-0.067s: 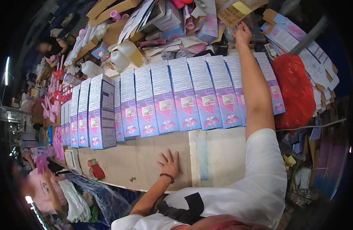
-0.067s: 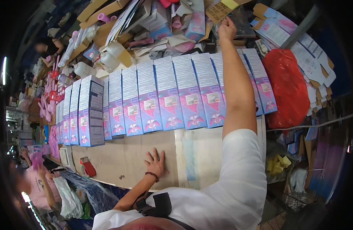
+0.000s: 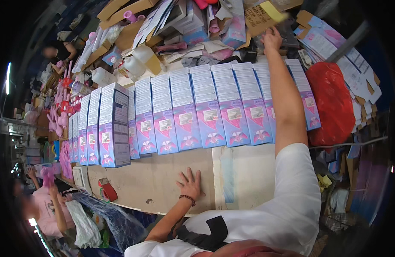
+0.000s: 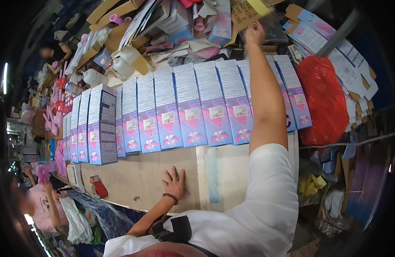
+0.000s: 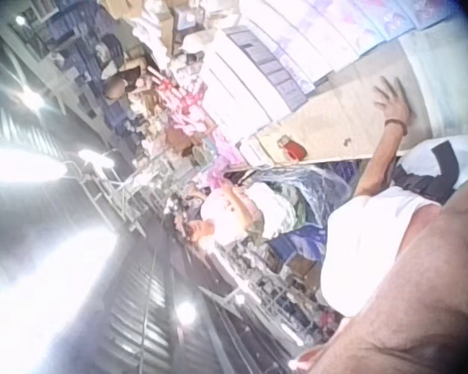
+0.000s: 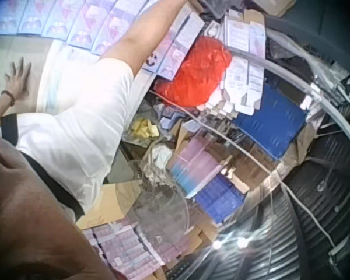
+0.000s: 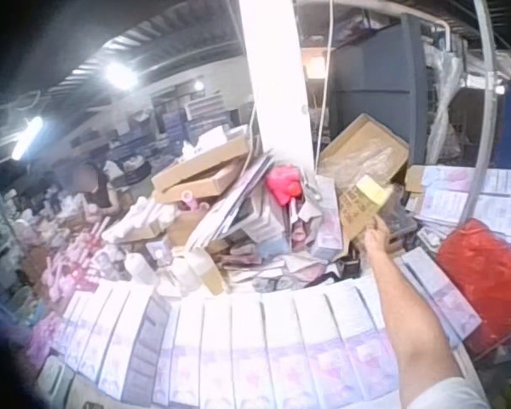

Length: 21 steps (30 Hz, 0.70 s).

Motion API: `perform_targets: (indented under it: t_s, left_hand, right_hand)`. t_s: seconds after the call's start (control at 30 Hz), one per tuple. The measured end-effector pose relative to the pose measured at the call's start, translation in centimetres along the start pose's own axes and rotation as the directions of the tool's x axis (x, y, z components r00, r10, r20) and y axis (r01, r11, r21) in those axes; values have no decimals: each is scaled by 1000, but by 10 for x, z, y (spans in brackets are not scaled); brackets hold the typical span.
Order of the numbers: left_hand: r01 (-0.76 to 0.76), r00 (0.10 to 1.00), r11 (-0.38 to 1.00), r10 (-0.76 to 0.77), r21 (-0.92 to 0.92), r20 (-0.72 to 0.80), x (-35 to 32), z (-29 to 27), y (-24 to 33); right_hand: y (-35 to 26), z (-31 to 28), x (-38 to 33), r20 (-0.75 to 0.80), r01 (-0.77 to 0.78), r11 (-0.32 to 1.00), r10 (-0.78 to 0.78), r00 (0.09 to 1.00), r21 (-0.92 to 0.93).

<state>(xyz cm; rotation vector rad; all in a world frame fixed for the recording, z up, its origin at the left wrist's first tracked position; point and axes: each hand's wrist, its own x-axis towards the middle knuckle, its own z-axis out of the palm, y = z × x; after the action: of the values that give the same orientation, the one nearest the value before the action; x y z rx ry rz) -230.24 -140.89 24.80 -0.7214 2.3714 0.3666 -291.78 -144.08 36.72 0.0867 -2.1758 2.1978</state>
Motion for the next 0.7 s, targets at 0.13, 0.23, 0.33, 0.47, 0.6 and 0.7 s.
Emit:
perform_targets:
  t_s: [0.13,0.23,0.33,0.47,0.6,0.7]
  left_hand:
    - [-1,1000,1000,1,-4,2,3,1,-1]
    - [6,1000,1000,-6,4,26,6,3,-1]
    - [16,998,1000,-16,9,56,8,6,-2]
    - [7,1000,997,-9,77,17,10,10,-3]
    - [0,999,1000,0,3,54,11,10,-6]
    - [6,999,1000,-7,16,32,11,13,-7]
  right_hand:
    - [32,12,19,14,-103,984,102,995,145]
    - [48,22,26,-32,-123,984,128,991,127]
    - [61,33,30,62,-179,983,176,982,49]
    - [66,42,40,106,-178,965,201,974,-194]
    - [62,51,52,166,-23,834,137,977,-551]
    - [60,55,49,165,-36,797,168,972,-602]
